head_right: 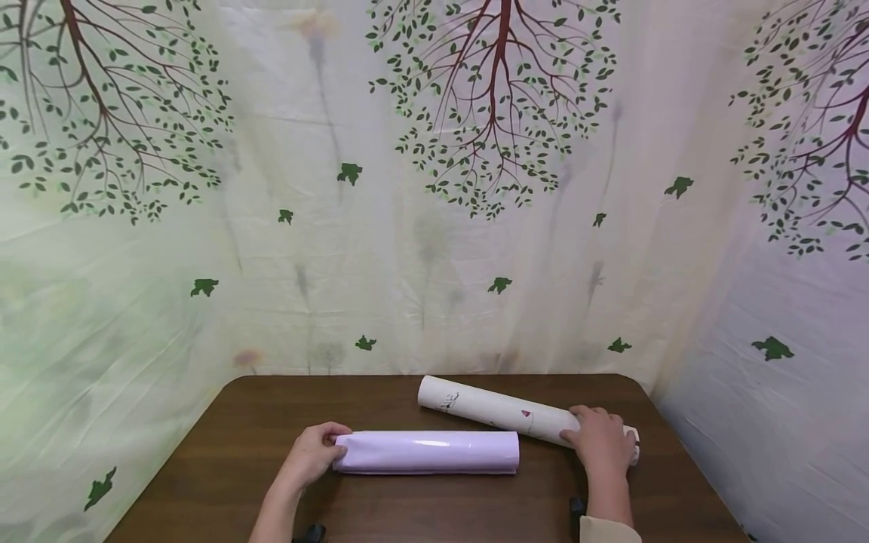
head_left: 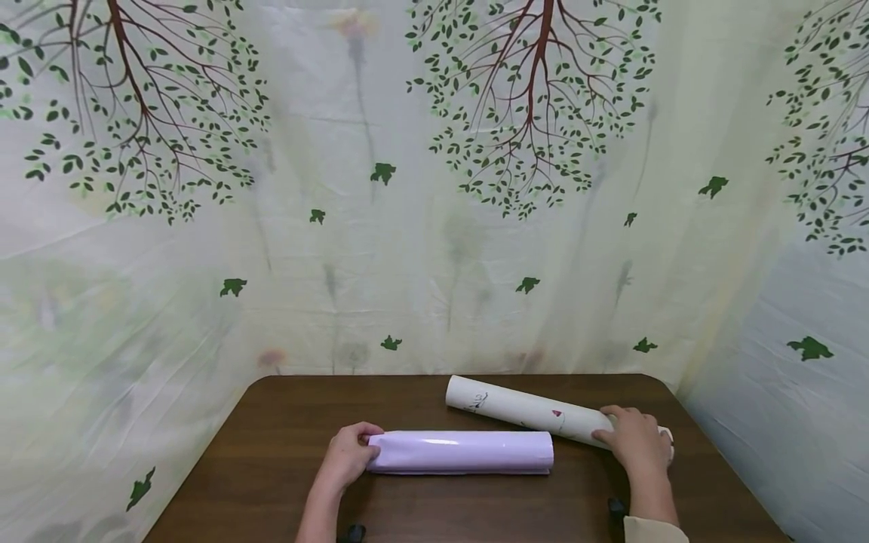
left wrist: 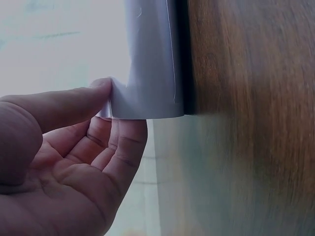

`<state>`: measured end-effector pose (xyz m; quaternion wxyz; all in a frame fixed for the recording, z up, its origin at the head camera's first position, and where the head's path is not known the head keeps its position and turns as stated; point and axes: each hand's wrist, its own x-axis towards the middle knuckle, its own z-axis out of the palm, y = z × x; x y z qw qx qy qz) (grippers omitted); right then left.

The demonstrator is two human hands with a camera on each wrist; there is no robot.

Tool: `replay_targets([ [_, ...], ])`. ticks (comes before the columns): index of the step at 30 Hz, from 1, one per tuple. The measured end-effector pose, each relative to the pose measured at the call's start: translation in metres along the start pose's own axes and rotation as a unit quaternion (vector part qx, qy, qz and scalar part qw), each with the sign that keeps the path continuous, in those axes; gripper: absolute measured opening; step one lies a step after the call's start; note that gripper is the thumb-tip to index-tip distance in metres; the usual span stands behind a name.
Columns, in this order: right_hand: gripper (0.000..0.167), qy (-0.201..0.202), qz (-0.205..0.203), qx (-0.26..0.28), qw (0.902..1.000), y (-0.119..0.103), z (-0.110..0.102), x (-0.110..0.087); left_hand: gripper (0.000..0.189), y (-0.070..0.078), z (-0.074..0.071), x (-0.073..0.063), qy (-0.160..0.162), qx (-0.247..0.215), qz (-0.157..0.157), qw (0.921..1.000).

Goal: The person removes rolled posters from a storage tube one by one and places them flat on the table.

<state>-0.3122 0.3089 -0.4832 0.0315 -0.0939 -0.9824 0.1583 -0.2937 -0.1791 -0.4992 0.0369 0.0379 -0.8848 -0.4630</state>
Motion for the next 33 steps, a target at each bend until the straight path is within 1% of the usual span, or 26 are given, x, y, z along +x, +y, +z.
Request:
replay_targets([
  [5,0.063,0.007,-0.008,0.001,0.9999,-0.006,0.004,0.0,0.024,0.002,0.001,-0.002,0.002,0.001,0.016,0.9999],
  [10,0.061,0.016,-0.015,0.003,0.9998,-0.014,0.009,0.003,0.024,0.002,0.004,-0.003,0.001,-0.004,0.017,0.9998],
  [17,0.057,0.029,-0.036,0.007,0.9989,-0.024,0.015,0.007,0.025,0.003,0.006,-0.003,0.001,-0.004,0.024,0.9997],
  [26,0.051,0.045,-0.055,0.01,0.9974,-0.039,0.022,0.01,0.024,0.002,0.004,-0.003,-0.002,-0.003,0.022,0.9998],
  [33,0.049,0.045,-0.071,0.013,0.9964,-0.048,0.027,0.015,0.024,0.001,0.004,-0.002,-0.003,0.003,0.018,0.9998],
])
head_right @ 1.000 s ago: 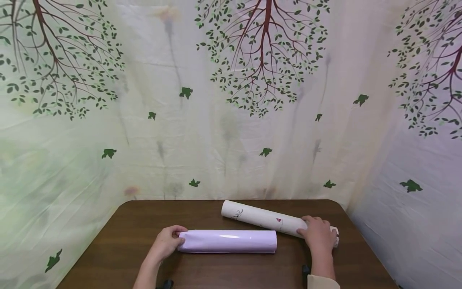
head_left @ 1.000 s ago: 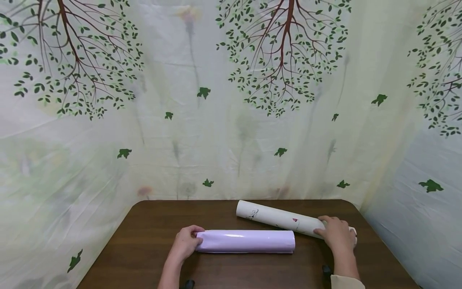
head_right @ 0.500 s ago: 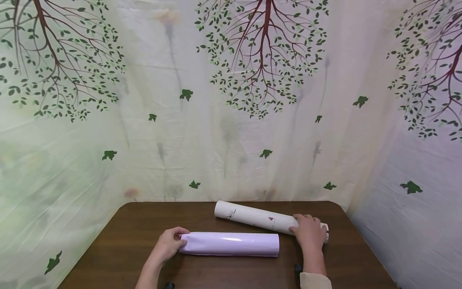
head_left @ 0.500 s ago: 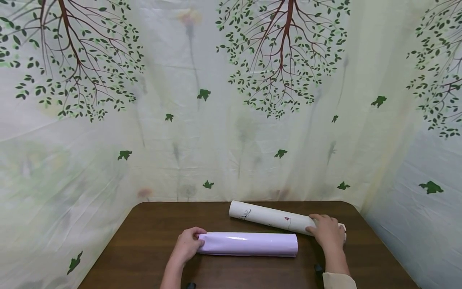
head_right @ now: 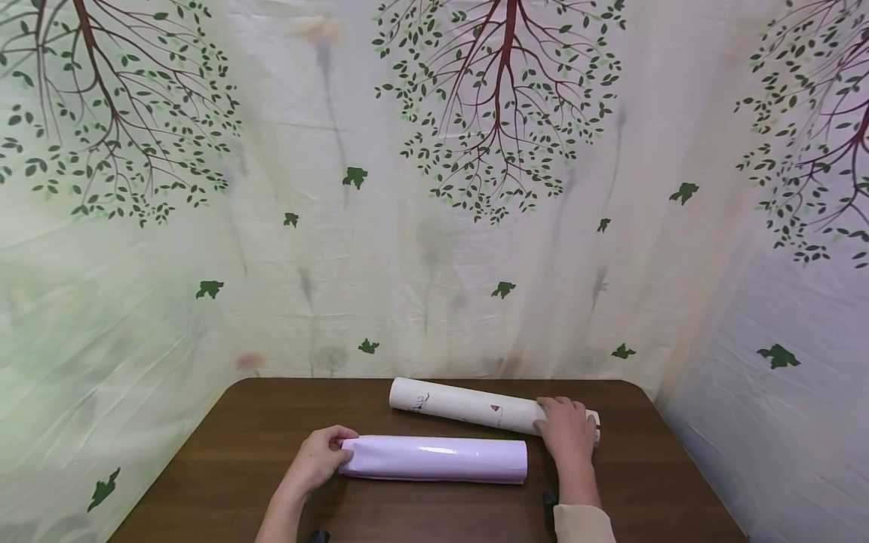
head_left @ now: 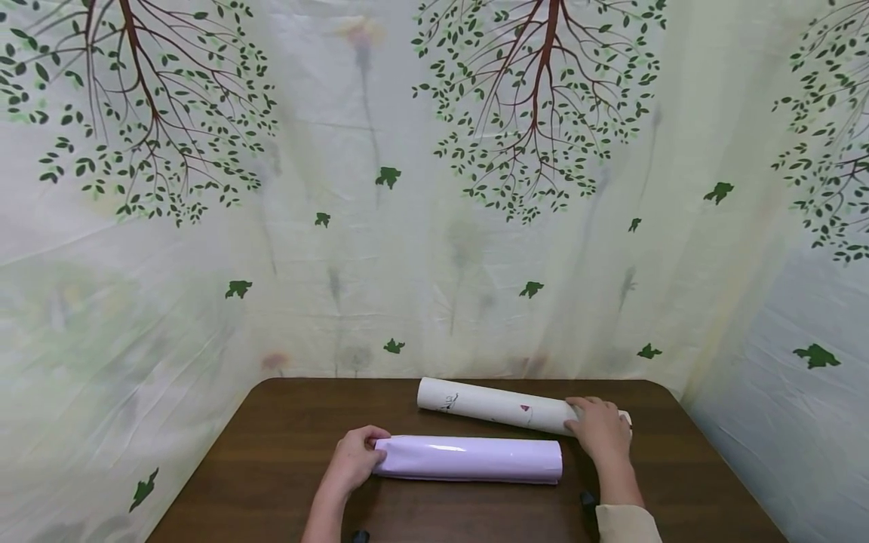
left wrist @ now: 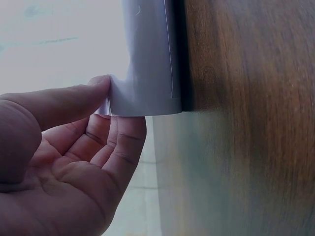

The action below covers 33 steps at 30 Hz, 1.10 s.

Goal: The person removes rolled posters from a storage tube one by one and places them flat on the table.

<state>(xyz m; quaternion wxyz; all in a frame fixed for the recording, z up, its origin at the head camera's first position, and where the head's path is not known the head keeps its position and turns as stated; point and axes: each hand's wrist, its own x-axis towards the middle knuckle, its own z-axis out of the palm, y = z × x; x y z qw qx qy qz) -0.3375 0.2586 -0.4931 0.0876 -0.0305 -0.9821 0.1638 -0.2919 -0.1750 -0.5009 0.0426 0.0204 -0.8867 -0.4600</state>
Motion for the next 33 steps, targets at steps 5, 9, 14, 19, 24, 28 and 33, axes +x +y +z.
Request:
replay_targets([
  [5,0.046,0.003,-0.011,0.006,0.9999,-0.007,0.003,0.002,0.024,0.001,0.0,0.001,0.001,0.007,0.003,1.0],
  [9,0.045,0.005,-0.015,0.004,0.9999,-0.012,0.003,0.003,0.024,0.002,0.001,0.001,0.002,0.008,0.008,0.9999],
  [14,0.045,0.008,-0.024,-0.003,0.9997,-0.015,0.008,0.007,0.024,0.002,0.001,0.001,0.003,0.007,0.015,0.9999],
  [19,0.044,0.016,-0.037,-0.004,0.9992,-0.015,0.012,0.01,0.024,0.002,0.002,0.001,0.002,0.009,0.018,0.9998],
  [24,0.043,0.023,-0.049,-0.002,0.9985,-0.018,0.014,0.011,0.024,0.002,0.002,0.001,0.001,0.009,0.016,0.9998],
  [28,0.043,0.023,-0.058,-0.003,0.9981,-0.02,0.015,0.012,0.024,0.002,0.003,0.001,0.0,0.008,0.014,0.9999],
  [33,0.043,0.021,-0.062,-0.004,0.9978,-0.021,0.017,0.014,0.024,0.002,0.003,-0.001,0.004,0.014,0.02,0.9997],
])
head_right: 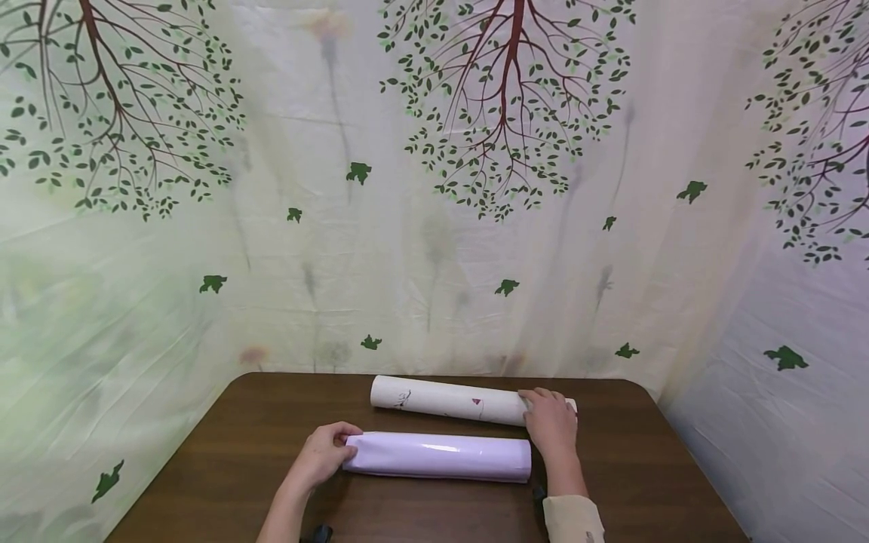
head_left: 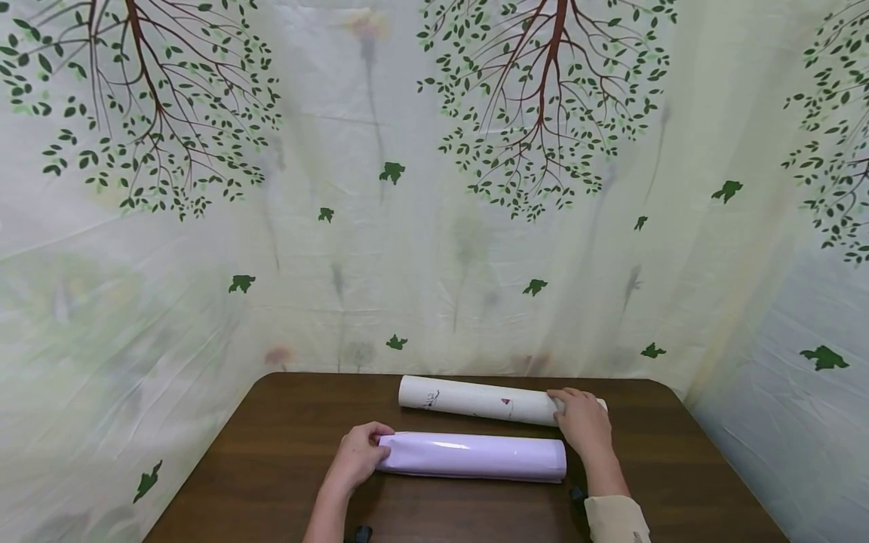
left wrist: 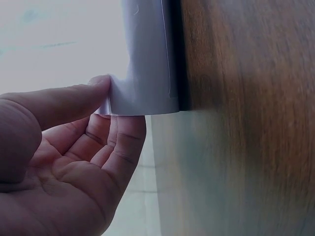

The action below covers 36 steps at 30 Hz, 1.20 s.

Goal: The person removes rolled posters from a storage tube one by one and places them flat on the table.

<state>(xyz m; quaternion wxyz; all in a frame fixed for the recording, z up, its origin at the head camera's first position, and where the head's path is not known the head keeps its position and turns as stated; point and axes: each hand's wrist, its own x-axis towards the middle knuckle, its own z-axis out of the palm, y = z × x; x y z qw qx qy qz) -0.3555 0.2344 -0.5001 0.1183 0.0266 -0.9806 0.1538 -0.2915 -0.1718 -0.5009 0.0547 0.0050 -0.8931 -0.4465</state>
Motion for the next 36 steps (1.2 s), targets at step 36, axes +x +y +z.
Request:
replay_targets([
  [36,0.048,0.053,-0.048,0.035,0.9968,0.002,-0.035,-0.039,0.023,0.003,0.002,0.001,-0.003,0.003,-0.011,0.9999],
])
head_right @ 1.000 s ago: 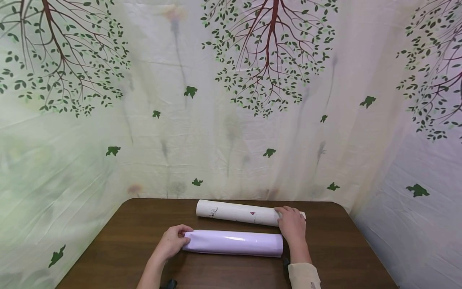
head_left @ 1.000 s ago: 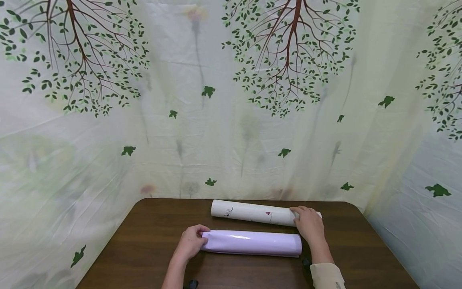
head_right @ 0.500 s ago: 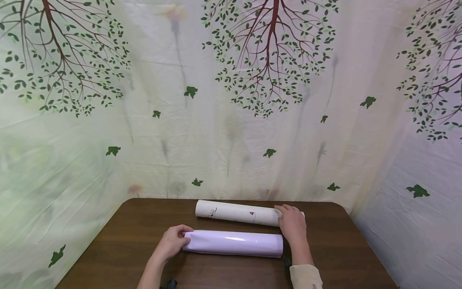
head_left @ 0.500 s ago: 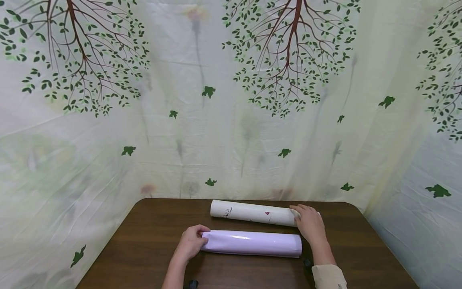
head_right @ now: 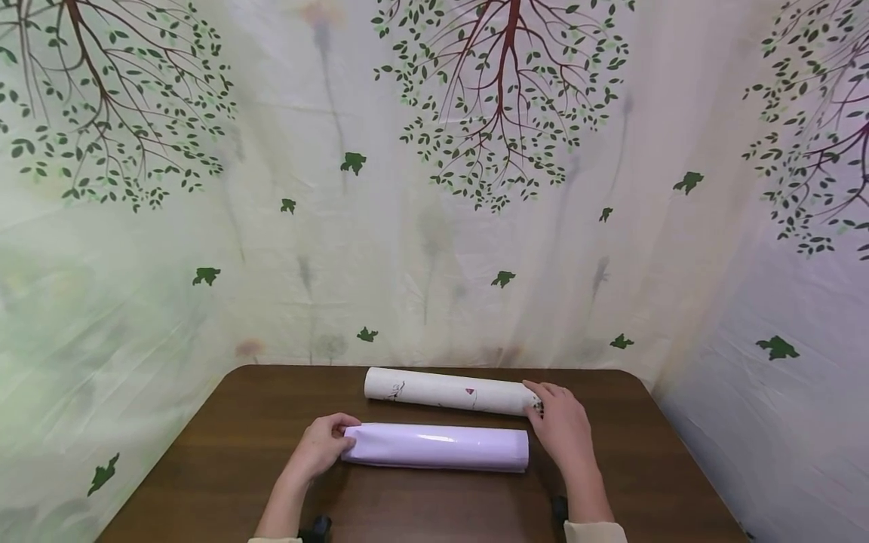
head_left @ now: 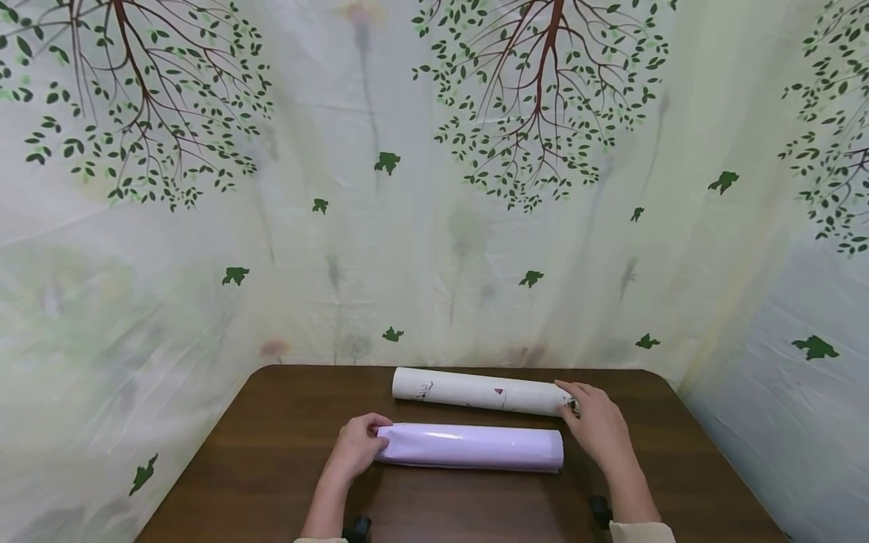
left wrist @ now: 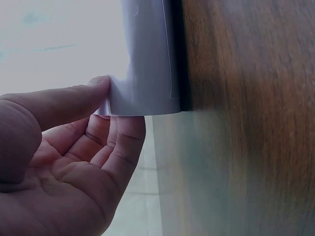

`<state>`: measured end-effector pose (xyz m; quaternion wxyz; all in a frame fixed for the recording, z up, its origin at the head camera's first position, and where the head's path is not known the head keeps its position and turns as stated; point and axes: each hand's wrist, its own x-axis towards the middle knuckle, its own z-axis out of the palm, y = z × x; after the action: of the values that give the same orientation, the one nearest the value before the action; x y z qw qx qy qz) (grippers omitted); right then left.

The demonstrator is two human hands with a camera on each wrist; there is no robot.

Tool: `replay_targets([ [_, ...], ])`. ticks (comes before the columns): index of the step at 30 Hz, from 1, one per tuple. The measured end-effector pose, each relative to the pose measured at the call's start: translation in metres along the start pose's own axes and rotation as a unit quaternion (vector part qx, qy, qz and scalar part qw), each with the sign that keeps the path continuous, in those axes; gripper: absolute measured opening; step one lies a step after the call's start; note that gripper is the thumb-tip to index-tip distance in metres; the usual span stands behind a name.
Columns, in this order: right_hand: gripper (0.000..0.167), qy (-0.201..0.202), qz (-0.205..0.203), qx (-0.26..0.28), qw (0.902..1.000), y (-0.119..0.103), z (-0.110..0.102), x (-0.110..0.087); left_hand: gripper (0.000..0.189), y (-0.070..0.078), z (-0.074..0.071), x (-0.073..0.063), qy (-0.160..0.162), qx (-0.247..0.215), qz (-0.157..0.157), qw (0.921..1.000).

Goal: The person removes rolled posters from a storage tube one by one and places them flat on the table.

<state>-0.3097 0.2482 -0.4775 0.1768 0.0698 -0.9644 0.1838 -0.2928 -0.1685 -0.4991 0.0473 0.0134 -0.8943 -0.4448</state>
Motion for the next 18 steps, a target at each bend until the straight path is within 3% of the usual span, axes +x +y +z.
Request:
replay_targets([
  [6,0.052,-0.042,0.032,0.079,0.9955,0.003,-0.008,-0.011,0.024,0.001,0.0,0.001,-0.003,0.002,-0.001,1.0],
  [18,0.056,-0.081,0.101,0.202,0.9707,0.017,0.002,-0.017,0.023,0.0,0.001,0.001,0.0,0.002,-0.004,1.0],
])
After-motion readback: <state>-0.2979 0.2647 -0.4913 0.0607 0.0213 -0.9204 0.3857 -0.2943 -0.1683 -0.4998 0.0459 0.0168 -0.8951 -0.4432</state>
